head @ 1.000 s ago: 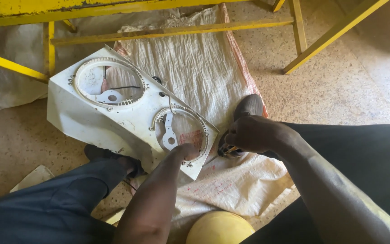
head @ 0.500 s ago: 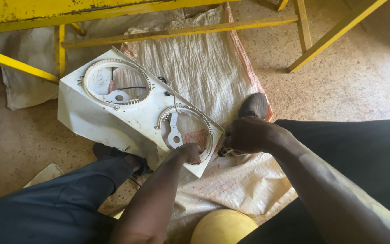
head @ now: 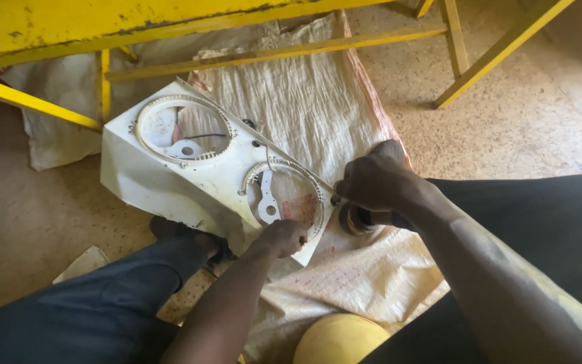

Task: Removing screws from a white plastic appliance housing using a manual screwdriver while sitting on the floor.

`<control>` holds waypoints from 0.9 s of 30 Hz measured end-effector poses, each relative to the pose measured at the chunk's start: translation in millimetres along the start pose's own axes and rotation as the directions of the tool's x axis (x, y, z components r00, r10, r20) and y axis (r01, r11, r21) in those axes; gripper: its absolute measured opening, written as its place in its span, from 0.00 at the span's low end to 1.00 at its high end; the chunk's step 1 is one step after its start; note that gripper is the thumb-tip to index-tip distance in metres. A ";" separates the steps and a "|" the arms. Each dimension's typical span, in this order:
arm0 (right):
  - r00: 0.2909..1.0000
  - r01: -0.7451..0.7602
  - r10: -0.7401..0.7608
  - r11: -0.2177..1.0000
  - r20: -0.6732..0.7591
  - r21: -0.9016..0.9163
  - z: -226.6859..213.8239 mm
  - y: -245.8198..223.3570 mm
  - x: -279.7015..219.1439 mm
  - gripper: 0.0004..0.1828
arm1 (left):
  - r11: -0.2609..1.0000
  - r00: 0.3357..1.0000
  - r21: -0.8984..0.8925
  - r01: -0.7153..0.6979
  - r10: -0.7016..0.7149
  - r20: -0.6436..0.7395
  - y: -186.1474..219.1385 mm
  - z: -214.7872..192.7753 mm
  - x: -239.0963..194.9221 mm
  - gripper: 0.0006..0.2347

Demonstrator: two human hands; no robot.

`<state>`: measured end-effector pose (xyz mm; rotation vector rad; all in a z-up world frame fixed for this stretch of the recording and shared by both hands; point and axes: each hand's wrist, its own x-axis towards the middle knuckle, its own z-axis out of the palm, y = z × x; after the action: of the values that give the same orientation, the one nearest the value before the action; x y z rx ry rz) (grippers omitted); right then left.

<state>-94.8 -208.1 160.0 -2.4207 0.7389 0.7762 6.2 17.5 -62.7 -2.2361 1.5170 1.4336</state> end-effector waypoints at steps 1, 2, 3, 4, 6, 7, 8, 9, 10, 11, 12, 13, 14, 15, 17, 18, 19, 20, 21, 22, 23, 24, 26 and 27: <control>1.000 0.007 -0.007 1.000 -0.005 0.002 6.8 4.4 9.6 0.25 | 1.000 1.000 0.005 0.006 -0.006 -0.004 -6.5 7.0 -0.2 0.06; 0.999 0.014 -0.014 1.000 -0.035 -0.017 10.6 11.7 19.7 0.28 | 0.999 1.000 0.044 -0.015 0.015 -0.018 -10.4 11.3 4.8 0.06; 0.998 0.020 -0.023 0.999 -0.064 -0.037 14.2 19.5 30.3 0.32 | 0.996 0.999 0.084 -0.034 0.037 -0.030 -14.3 15.5 10.4 0.06; 0.998 0.016 -0.019 0.999 -0.067 -0.039 12.6 19.9 31.0 0.32 | 0.996 0.999 0.085 -0.039 0.042 -0.033 -9.8 11.8 11.4 0.06; 0.982 0.002 0.027 0.988 -0.185 0.153 12.0 18.4 32.6 0.25 | 0.979 0.999 0.201 -0.025 0.031 -0.026 -2.6 7.4 9.6 0.08; 0.983 0.002 0.026 0.988 -0.182 0.152 11.9 21.5 33.0 0.25 | 0.980 0.999 0.198 -0.025 0.030 -0.024 0.4 12.3 10.5 0.08; 0.975 0.037 0.011 0.977 -0.224 0.209 9.7 22.9 36.6 0.26 | 0.955 0.999 0.296 -0.014 0.026 -0.036 0.5 13.5 12.3 0.07; 0.964 0.074 -0.001 0.962 -0.266 0.264 7.2 24.3 40.4 0.26 | 0.920 0.999 0.391 -0.001 0.022 -0.048 0.7 14.4 14.3 0.07; 0.963 0.081 -0.008 0.962 -0.269 0.262 2.3 21.8 41.8 0.26 | 0.921 0.998 0.390 0.005 0.017 -0.053 5.6 5.1 5.4 0.07; 0.961 0.105 -0.033 0.962 -0.274 0.251 -2.8 19.6 43.5 0.25 | 0.915 0.999 0.403 0.022 -0.004 -0.046 10.6 -4.2 -3.1 0.09; 0.959 0.123 -0.053 0.962 -0.279 0.242 -7.4 18.3 44.8 0.24 | 0.908 0.999 0.418 0.034 -0.021 -0.036 15.9 -13.4 -11.0 0.11; 0.958 0.126 -0.055 0.962 -0.281 0.242 -6.1 21.9 59.8 0.24 | 0.907 0.999 0.419 0.037 -0.023 -0.038 16.8 -10.8 -9.9 0.11; 0.953 0.142 -0.077 0.967 -0.292 0.211 -6.4 24.9 77.2 0.21 | 0.909 0.999 0.415 0.040 -0.027 -0.037 15.6 -11.0 -6.9 0.10; 0.948 0.158 -0.098 0.971 -0.303 0.179 -6.9 27.8 95.4 0.18 | 0.910 0.999 0.412 0.044 -0.032 -0.036 13.9 -11.4 -3.2 0.10; 0.952 0.162 -0.100 0.967 -0.289 0.198 -16.0 14.9 109.7 0.18 | 0.992 0.983 0.101 0.071 -0.053 -0.174 -28.8 -4.3 35.0 0.14; 0.956 0.169 -0.106 0.962 -0.275 0.216 -19.4 7.8 117.9 0.18 | 0.974 0.948 -0.222 0.053 -0.119 -0.296 -51.2 0.4 54.1 0.19; 0.956 0.170 -0.108 0.962 -0.273 0.216 -16.8 7.0 125.1 0.18 | 0.973 0.948 -0.224 0.054 -0.121 -0.295 -43.1 -30.3 43.4 0.19; 0.956 0.165 -0.110 0.968 -0.273 0.190 -16.4 4.6 134.5 0.17 | 0.968 0.875 -0.250 0.025 -0.142 -0.462 -36.8 -63.6 33.6 0.16; 0.955 0.160 -0.112 0.973 -0.274 0.163 -15.8 1.7 144.0 0.17 | 0.963 0.773 -0.270 -0.008 -0.165 -0.613 -31.0 -96.8 23.4 0.13; 0.957 0.161 -0.114 0.973 -0.268 0.163 -9.4 0.1 165.4 0.17 | 0.962 0.774 -0.275 -0.005 -0.170 -0.609 -33.6 -111.3 25.7 0.13; 0.946 0.184 -0.128 0.968 -0.297 0.171 -2.3 -1.9 186.6 0.16 | 0.978 0.697 -0.189 -0.091 -0.073 -0.713 -36.6 -125.3 27.9 0.11; 0.935 0.211 -0.145 0.961 -0.323 0.180 6.6 -6.4 207.8 0.15 | 0.982 0.603 -0.095 -0.161 0.022 -0.797 -41.4 -138.1 27.7 0.17; 0.936 0.200 -0.135 0.964 -0.324 0.175 11.8 -0.7 230.3 0.15 | 0.978 0.673 -0.100 -0.182 0.050 -0.738 -57.0 -144.6 48.5 0.19; 0.935 0.184 -0.120 0.968 -0.333 0.169 13.5 2.8 241.7 0.15 | 0.972 0.733 -0.102 -0.211 0.088 -0.674 -64.4 -148.4 59.8 0.21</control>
<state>65.7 -284.6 -4.4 -2.4103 0.6987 0.2342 155.0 -68.8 -49.2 -3.0133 1.8387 0.8210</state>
